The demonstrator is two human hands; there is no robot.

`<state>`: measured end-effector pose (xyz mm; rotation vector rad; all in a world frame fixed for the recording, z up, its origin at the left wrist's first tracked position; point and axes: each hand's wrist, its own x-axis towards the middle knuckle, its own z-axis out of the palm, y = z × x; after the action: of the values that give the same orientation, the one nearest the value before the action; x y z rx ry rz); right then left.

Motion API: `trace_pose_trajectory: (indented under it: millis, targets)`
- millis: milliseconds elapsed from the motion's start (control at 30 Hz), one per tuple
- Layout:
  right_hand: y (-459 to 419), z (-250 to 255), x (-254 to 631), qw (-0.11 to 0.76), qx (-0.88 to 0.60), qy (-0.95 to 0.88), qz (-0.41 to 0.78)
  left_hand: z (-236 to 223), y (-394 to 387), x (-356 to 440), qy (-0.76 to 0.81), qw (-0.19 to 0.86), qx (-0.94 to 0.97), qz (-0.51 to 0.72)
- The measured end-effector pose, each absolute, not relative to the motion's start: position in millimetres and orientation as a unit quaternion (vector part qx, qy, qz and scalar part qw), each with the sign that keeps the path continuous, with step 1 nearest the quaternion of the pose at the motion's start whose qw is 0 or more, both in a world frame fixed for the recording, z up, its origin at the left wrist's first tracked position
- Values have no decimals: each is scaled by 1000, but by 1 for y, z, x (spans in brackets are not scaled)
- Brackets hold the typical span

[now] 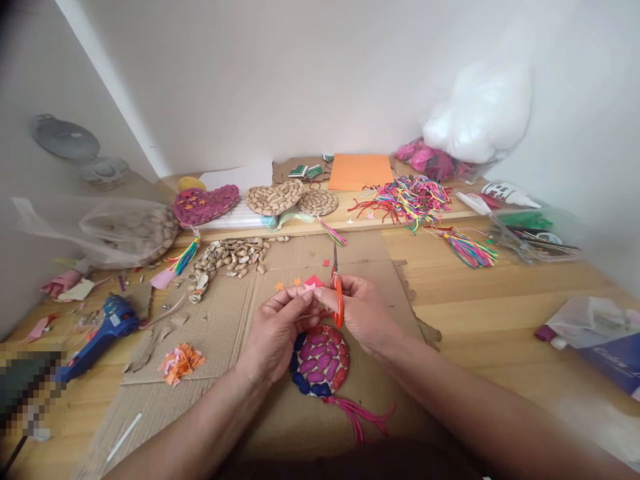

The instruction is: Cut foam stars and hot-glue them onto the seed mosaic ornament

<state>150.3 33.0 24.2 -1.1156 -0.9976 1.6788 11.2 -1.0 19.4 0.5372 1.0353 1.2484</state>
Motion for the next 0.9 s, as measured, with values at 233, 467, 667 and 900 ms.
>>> trace_pose_trajectory:
  millis: [233,467,667,900]
  targets:
    - [34,19,150,429,-431,-401,685,18,0,13,452,656,233,558]
    - [38,21,152,427,-431,-405,684,17,0,7,438,671,237,550]
    - [37,21,154,424,-426,-411,686,12,2,6,436,673,206,561]
    - [38,21,153,430,-437,-405,678,15,2,8,436,674,199,562]
